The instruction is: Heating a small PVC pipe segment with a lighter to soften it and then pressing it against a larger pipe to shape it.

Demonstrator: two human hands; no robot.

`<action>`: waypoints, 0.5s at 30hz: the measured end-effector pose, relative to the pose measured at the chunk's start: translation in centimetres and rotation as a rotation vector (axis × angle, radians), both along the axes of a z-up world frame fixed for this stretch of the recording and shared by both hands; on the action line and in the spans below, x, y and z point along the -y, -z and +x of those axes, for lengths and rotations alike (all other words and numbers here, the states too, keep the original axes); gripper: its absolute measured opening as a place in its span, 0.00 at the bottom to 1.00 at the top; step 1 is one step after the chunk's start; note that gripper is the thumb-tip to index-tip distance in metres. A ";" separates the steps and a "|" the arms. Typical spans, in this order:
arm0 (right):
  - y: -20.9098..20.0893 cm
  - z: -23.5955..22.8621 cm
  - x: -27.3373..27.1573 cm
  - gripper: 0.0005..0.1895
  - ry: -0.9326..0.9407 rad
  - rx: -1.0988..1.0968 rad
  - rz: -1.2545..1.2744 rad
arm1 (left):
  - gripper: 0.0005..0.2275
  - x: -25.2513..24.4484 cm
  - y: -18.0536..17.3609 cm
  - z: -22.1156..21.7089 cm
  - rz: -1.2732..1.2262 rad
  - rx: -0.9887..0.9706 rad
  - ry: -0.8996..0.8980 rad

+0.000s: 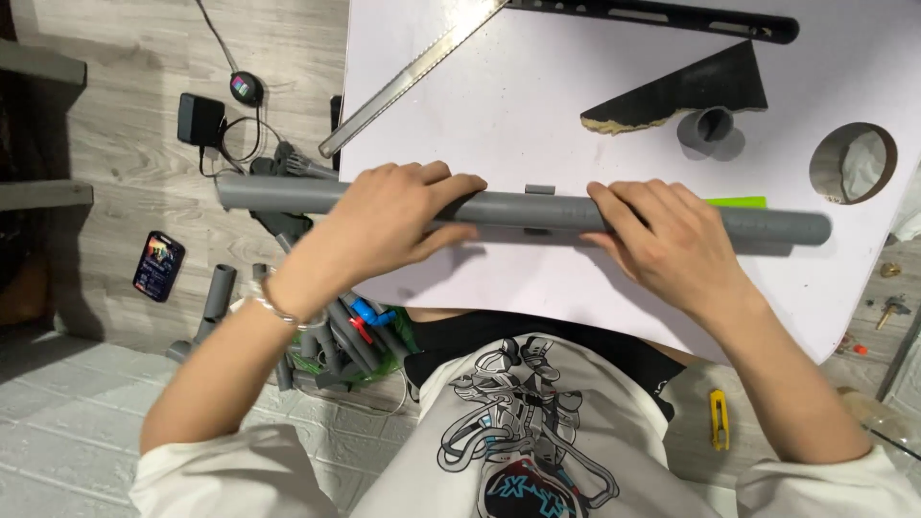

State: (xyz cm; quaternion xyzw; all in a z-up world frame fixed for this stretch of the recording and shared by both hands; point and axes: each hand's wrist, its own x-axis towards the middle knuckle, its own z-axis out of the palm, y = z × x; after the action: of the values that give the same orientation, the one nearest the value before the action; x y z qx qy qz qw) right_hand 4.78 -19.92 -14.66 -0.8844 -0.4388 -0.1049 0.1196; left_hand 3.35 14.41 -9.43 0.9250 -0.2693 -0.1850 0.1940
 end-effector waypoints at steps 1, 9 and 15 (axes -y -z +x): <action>-0.4 0.6 -0.2 0.21 -0.018 0.001 -0.001 | 0.19 0.0 1.1 -0.4 -0.012 0.056 -0.018; 0.3 -2.7 5.2 0.07 0.133 0.177 0.129 | 0.19 1.4 4.9 -2.1 -0.077 0.274 -0.050; 1.1 -4.4 5.7 0.11 0.282 0.065 -0.038 | 0.19 2.4 5.4 -2.4 -0.085 0.392 -0.084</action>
State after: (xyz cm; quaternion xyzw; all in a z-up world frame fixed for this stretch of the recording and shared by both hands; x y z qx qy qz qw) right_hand 0.35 -25.59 -15.80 -0.9355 -0.3159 -0.1407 0.0725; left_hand 0.97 12.02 -14.87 0.9447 -0.2708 0.0185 0.1841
